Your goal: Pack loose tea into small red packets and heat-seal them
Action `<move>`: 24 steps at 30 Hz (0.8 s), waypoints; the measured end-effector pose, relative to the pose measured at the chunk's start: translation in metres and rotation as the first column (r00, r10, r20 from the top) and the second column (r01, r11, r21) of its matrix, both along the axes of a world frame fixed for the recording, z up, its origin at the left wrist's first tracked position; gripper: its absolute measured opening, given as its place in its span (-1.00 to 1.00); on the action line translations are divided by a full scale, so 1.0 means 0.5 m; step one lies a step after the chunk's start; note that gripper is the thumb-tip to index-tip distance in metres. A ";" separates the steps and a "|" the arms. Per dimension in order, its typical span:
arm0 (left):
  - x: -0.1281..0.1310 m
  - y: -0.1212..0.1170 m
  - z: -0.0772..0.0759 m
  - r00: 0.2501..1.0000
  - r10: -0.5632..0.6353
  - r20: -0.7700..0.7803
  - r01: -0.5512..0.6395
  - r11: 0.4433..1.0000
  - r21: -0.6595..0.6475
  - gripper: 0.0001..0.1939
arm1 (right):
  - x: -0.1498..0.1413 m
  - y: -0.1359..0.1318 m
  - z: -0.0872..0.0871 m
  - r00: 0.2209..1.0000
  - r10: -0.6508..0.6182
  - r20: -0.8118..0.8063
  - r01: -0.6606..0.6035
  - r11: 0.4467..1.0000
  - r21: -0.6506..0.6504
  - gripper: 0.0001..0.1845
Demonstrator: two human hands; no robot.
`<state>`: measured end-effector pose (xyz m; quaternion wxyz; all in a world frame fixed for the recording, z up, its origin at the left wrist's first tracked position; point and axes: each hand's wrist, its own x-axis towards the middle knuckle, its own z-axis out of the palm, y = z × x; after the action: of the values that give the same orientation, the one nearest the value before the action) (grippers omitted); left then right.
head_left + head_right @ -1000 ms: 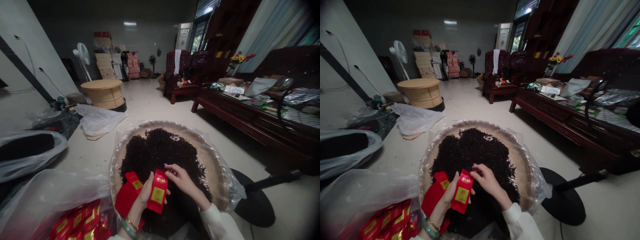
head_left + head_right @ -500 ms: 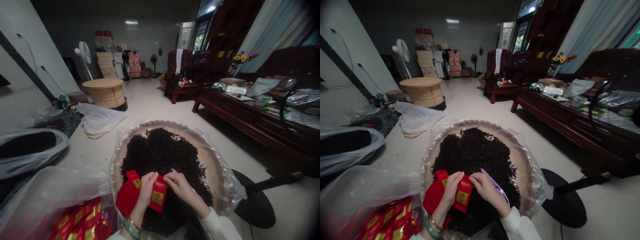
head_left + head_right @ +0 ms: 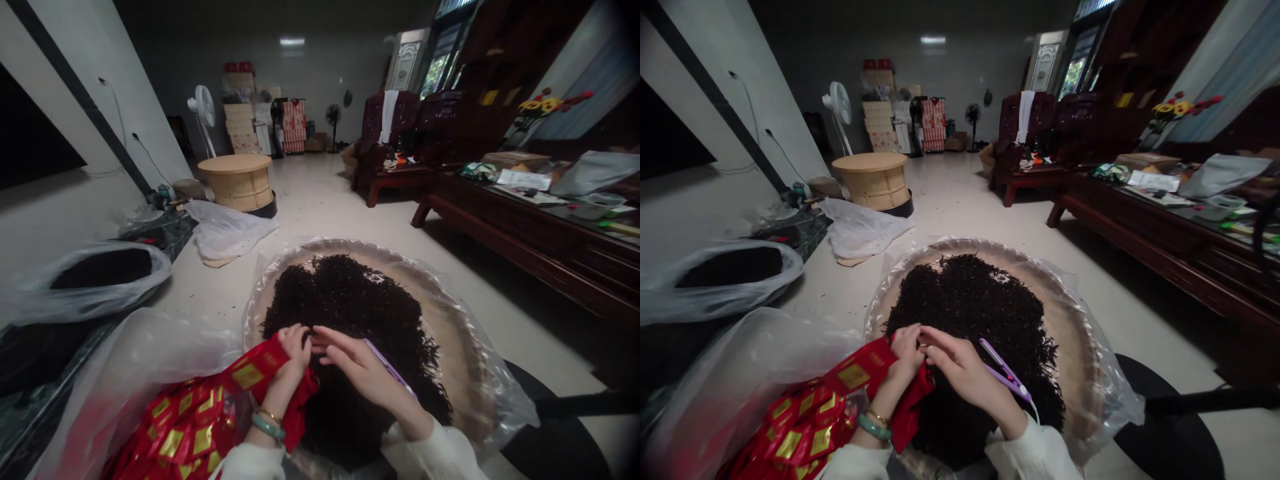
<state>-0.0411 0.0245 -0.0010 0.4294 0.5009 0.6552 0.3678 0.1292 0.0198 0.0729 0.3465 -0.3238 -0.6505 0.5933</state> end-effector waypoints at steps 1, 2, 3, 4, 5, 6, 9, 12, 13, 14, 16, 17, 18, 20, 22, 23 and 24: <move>-0.019 0.002 0.007 0.990 0.049 -0.130 -0.048 0.999 0.004 -0.70 | 0.000 0.003 -0.008 1.000 -0.022 0.009 0.022 1.000 -0.014 -0.40; -0.037 0.003 0.012 0.879 0.065 -0.472 -0.074 0.997 -0.001 -0.65 | 0.005 0.007 -0.019 0.997 -0.068 0.037 0.069 0.997 -0.016 -0.41; -0.054 0.004 0.017 0.715 0.035 -0.698 -0.091 0.995 -0.043 -0.64 | 0.012 0.012 -0.030 0.990 -0.112 0.081 0.113 0.994 -0.004 -0.42; -0.069 0.005 0.019 0.644 0.012 -0.765 -0.101 0.993 -0.069 -0.65 | 0.022 0.017 -0.041 0.981 -0.141 0.132 0.140 0.990 0.021 -0.44; -0.080 0.006 0.019 0.583 -0.018 -0.813 -0.100 0.991 -0.094 -0.69 | 0.031 0.021 -0.052 0.971 -0.154 0.180 0.147 0.988 0.050 -0.47; -0.088 0.006 0.017 0.568 -0.044 -0.822 -0.092 0.989 -0.117 -0.73 | 0.040 0.023 -0.061 0.963 -0.153 0.222 0.139 0.987 0.074 -0.50; -0.094 0.005 0.006 0.566 -0.085 -0.820 -0.055 0.989 -0.140 -0.82 | 0.058 0.021 -0.077 0.949 -0.128 0.287 0.104 0.990 0.096 -0.55; -0.090 0.002 0.000 0.562 -0.086 -0.823 -0.033 0.991 -0.126 -0.85 | 0.064 0.017 -0.087 0.943 -0.140 0.303 0.113 0.988 0.103 -0.59; -0.089 0.001 0.002 0.566 -0.083 -0.820 -0.025 0.993 -0.118 -0.85 | 0.065 0.017 -0.091 0.941 -0.146 0.304 0.119 0.987 0.107 -0.60; -0.089 0.000 0.005 0.573 -0.080 -0.815 -0.014 0.994 -0.108 -0.86 | 0.066 0.017 -0.094 0.940 -0.151 0.305 0.124 0.986 0.108 -0.61; -0.090 -0.002 0.018 0.598 -0.086 -0.797 0.030 0.996 -0.085 -0.89 | 0.066 0.017 -0.097 0.938 -0.165 0.306 0.135 0.984 0.118 -0.63; -0.090 -0.004 0.026 0.611 -0.096 -0.785 0.061 0.995 -0.074 -0.90 | 0.066 0.017 -0.095 0.935 -0.177 0.308 0.142 0.981 0.134 -0.65; -0.089 -0.005 0.036 0.630 -0.111 -0.769 0.104 0.993 -0.058 -0.90 | 0.064 0.016 -0.092 0.931 -0.195 0.308 0.152 0.975 0.161 -0.66; -0.084 -0.009 0.059 0.678 -0.141 -0.721 0.209 0.978 0.006 -0.88 | 0.056 0.012 -0.076 0.924 -0.235 0.301 0.162 0.955 0.248 -0.70; -0.073 -0.013 0.084 0.733 -0.164 -0.660 0.314 0.942 0.114 -0.86 | 0.042 0.007 -0.053 0.927 -0.249 0.279 0.139 0.922 0.362 -0.70; -0.067 -0.015 0.095 0.751 -0.178 -0.636 0.358 0.919 0.166 -0.85 | 0.033 0.004 -0.042 0.935 -0.233 0.267 0.104 0.901 0.421 -0.68; -0.060 -0.017 0.105 0.761 -0.196 -0.618 0.403 0.890 0.215 -0.84 | 0.024 0.003 -0.032 0.945 -0.201 0.257 0.057 0.878 0.476 -0.63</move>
<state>-0.0709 0.0160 0.0517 0.1710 0.7538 0.5920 0.2283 0.1412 0.0213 0.0568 0.3503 -0.3608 -0.7944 0.3407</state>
